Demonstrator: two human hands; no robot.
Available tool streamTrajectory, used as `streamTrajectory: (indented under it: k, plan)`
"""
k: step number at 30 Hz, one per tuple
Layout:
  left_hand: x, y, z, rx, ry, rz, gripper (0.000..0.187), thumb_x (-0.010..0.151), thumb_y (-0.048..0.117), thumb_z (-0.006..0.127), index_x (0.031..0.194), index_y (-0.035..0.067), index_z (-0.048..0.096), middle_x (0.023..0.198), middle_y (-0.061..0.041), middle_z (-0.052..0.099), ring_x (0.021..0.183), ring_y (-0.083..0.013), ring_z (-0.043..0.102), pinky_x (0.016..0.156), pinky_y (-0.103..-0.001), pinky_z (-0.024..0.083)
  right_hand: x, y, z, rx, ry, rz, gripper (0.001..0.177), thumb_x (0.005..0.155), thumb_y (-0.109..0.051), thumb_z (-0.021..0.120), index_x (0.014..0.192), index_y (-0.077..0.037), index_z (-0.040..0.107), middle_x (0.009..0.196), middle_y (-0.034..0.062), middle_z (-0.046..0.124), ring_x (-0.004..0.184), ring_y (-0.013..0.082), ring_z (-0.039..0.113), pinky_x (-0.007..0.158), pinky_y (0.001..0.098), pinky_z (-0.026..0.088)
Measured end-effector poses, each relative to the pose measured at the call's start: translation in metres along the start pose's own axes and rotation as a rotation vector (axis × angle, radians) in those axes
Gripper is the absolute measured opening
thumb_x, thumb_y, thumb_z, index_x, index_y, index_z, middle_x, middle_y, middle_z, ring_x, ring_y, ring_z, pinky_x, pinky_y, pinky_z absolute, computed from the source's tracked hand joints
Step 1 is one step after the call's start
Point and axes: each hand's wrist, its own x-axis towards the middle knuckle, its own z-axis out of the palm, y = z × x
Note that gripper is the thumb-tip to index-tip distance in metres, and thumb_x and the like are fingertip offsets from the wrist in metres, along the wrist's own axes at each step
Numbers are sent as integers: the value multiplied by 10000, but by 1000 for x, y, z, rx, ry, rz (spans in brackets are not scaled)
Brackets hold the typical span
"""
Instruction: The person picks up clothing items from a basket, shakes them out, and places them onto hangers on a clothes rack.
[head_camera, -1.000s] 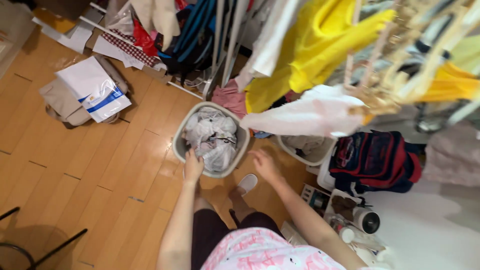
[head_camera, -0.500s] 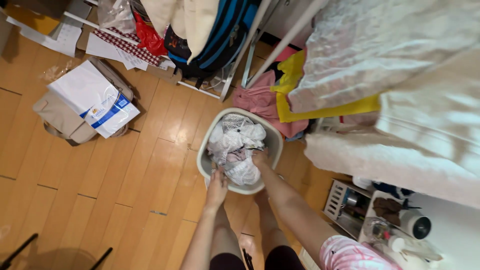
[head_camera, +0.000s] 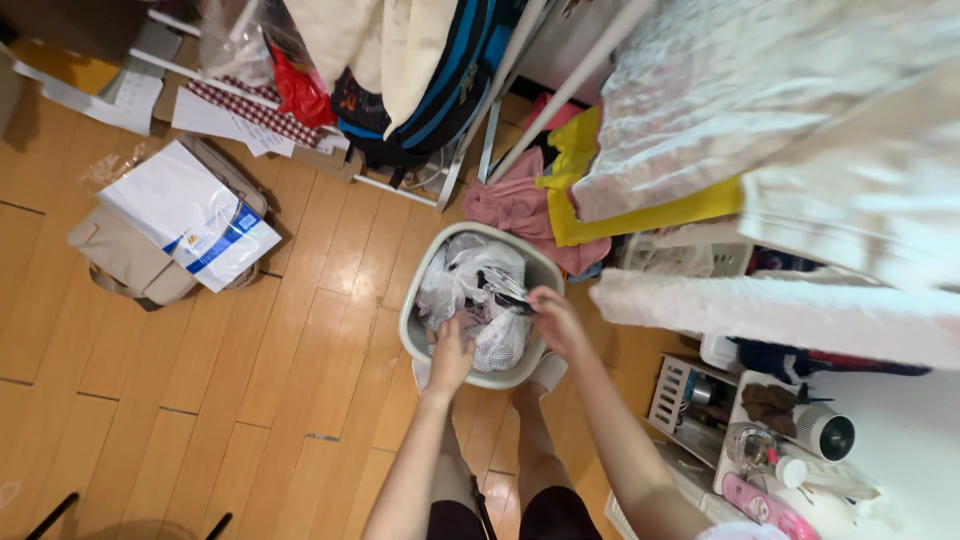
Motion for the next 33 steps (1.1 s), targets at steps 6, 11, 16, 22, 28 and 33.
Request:
streamTrajectory:
  k: [6, 11, 16, 22, 28, 33]
  plan:
    - [-9, 124, -19, 62, 145, 367, 526, 830, 152, 754, 1315, 51, 576, 1258, -221, 596, 1170, -436, 559, 972, -480, 442, -119, -127, 90, 99, -291, -160, 197, 910, -71, 679, 1088, 0, 639, 1127, 131, 666, 1095, 270, 643, 963, 417, 509]
    - [-14, 188, -39, -101, 36, 537, 260, 943, 151, 704, 1151, 14, 630, 1168, -152, 631, 1138, -331, 603, 976, -405, 503, -185, -216, 145, -197, -110, -514, 446, 822, -8, 684, 1263, -34, 618, 1276, 71, 655, 1169, 164, 653, 1013, 316, 533]
    - [-7, 250, -97, -678, -239, 287, 242, 1012, 217, 620, 1157, 29, 669, 1008, -8, 639, 962, -108, 571, 866, -247, 444, -213, -275, 169, -780, 341, -657, 358, 949, 1, 615, 1302, -21, 667, 1118, 37, 711, 834, 68, 619, 715, 199, 502]
    - [-30, 341, -135, -606, -594, 198, 287, 963, 299, 677, 1033, 31, 753, 911, 9, 673, 846, -86, 562, 745, -240, 441, -249, -290, 189, -1181, 320, -1094, 342, 890, 78, 602, 1206, -29, 676, 1123, 121, 690, 1054, 247, 676, 927, 330, 535]
    - [-27, 383, -135, -665, -142, 474, 324, 1018, 309, 663, 975, -4, 737, 995, -10, 654, 923, -101, 611, 849, -248, 482, -256, -303, 158, -1580, 512, -1095, 427, 707, 68, 651, 1124, -23, 677, 1048, 223, 622, 983, 412, 623, 863, 448, 497]
    - [-47, 418, -133, -458, -93, 552, 290, 1045, 279, 634, 1108, 0, 684, 977, -68, 674, 896, -117, 616, 826, -253, 486, -255, -306, 143, -1106, 554, -651, 313, 856, -34, 723, 1167, -70, 701, 927, 135, 620, 864, 282, 630, 816, 393, 545]
